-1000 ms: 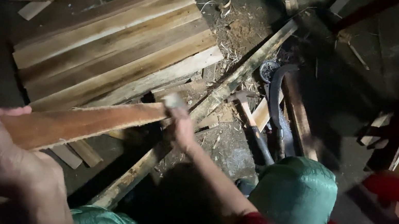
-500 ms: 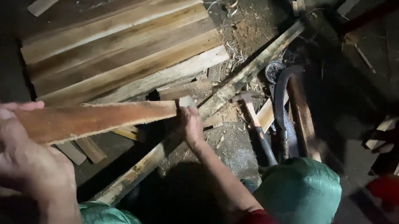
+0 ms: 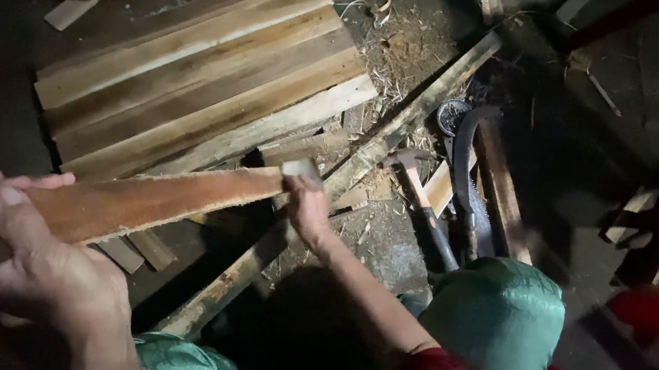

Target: The person sands a small wooden block by holding it in one hand and rubbing it with a piece of sandpaper held in the other hand, then places the sanded block on the floor.

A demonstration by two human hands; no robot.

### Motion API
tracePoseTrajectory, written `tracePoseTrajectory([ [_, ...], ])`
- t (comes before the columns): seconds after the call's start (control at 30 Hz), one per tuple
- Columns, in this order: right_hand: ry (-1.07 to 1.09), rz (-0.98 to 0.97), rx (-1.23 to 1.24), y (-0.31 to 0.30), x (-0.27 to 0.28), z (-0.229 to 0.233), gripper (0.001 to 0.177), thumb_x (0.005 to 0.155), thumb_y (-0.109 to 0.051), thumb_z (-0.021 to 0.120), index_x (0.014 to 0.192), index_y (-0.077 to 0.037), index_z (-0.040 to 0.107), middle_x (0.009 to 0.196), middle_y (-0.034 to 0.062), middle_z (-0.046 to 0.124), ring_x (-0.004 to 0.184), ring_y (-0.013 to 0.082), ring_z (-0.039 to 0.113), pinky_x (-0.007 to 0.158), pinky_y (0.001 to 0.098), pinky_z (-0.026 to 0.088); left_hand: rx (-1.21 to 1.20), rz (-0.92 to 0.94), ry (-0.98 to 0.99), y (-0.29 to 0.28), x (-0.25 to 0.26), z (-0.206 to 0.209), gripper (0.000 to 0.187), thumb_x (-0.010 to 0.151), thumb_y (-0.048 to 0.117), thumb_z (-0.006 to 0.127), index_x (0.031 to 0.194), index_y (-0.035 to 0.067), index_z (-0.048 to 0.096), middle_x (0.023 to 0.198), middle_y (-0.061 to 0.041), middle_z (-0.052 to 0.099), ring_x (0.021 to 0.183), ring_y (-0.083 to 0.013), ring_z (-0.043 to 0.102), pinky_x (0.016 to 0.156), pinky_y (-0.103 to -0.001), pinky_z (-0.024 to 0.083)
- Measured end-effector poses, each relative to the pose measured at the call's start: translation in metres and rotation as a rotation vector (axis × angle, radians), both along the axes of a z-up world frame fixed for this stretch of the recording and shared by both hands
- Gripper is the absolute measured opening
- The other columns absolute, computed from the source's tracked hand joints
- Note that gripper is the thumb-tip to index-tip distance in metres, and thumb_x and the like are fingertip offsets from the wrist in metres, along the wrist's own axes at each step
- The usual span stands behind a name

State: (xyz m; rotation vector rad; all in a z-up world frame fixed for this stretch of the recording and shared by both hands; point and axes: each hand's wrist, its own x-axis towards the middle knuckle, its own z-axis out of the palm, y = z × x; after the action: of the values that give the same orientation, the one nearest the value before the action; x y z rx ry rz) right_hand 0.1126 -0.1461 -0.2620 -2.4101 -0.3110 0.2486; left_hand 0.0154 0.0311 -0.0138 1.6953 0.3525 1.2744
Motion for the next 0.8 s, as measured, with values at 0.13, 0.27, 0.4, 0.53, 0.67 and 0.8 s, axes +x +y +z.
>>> tracePoseTrajectory([
  [0.13, 0.243, -0.136, 0.770, 0.018, -0.021, 0.021, 0.035, 0.095, -0.004, 0.050, 0.129, -0.007, 0.058, 0.105, 0.0108, 0.064, 0.081, 0.0189, 0.059, 0.063, 0.0257, 0.054, -0.030, -0.002, 0.012, 0.002, 0.001, 0.002, 0.014, 0.115, -0.005, 0.040, 0.128, -0.003, 0.045, 0.107, -0.024, 0.053, 0.089, -0.0322, 0.060, 0.092, -0.043, 0.059],
  [0.27, 0.777, -0.418, 0.843, -0.005, -0.021, 0.092, 0.064, 0.098, -0.052, 0.046, 0.144, -0.007, 0.046, 0.087, 0.0187, 0.071, 0.035, 0.0080, 0.044, 0.028, 0.0234, 0.036, -0.088, 0.001, -0.011, 0.003, 0.002, 0.002, 0.013, 0.116, -0.005, 0.042, 0.127, -0.001, 0.047, 0.107, -0.020, 0.055, 0.088, -0.0279, 0.063, 0.093, -0.041, 0.061],
  [0.4, 0.081, -0.057, 0.195, -0.010, -0.004, -0.072, 0.051, 0.096, 0.017, 0.046, 0.137, -0.008, 0.060, 0.121, 0.0211, 0.070, 0.089, 0.0288, 0.077, 0.079, 0.0370, 0.068, -0.050, -0.007, -0.021, -0.002, 0.001, 0.004, 0.017, 0.110, -0.011, 0.040, 0.124, -0.003, 0.045, 0.101, -0.022, 0.054, 0.087, -0.0303, 0.062, 0.094, -0.042, 0.058],
  [0.53, 0.013, 0.023, 0.450, 0.022, -0.024, -0.055, 0.023, 0.105, -0.007, 0.040, 0.126, -0.014, 0.047, 0.081, -0.0017, 0.056, 0.047, 0.0063, 0.045, 0.032, 0.0178, 0.043, -0.023, -0.002, 0.017, 0.003, 0.000, 0.002, 0.018, 0.112, -0.009, 0.041, 0.129, -0.004, 0.045, 0.104, -0.024, 0.054, 0.089, -0.0325, 0.062, 0.094, -0.046, 0.060],
  [0.67, 0.629, -0.317, 0.817, -0.002, -0.025, 0.065, 0.039, 0.105, -0.032, 0.036, 0.123, -0.009, 0.062, 0.108, 0.0129, 0.066, 0.060, 0.0114, 0.048, 0.050, 0.0259, 0.043, -0.150, 0.008, -0.023, 0.006, 0.000, -0.002, 0.020, 0.110, -0.006, 0.046, 0.126, 0.005, 0.052, 0.101, -0.015, 0.057, 0.087, -0.0252, 0.064, 0.093, -0.041, 0.061],
  [0.8, 0.633, -0.498, 0.886, -0.011, -0.010, -0.010, 0.031, 0.111, -0.020, 0.041, 0.109, -0.006, 0.070, 0.088, 0.0092, 0.068, 0.054, 0.0099, 0.047, 0.045, 0.0185, 0.033, -0.146, 0.031, -0.029, -0.003, 0.001, 0.007, 0.018, 0.107, -0.008, 0.046, 0.122, 0.000, 0.051, 0.095, -0.019, 0.059, 0.084, -0.0260, 0.064, 0.091, -0.040, 0.063],
])
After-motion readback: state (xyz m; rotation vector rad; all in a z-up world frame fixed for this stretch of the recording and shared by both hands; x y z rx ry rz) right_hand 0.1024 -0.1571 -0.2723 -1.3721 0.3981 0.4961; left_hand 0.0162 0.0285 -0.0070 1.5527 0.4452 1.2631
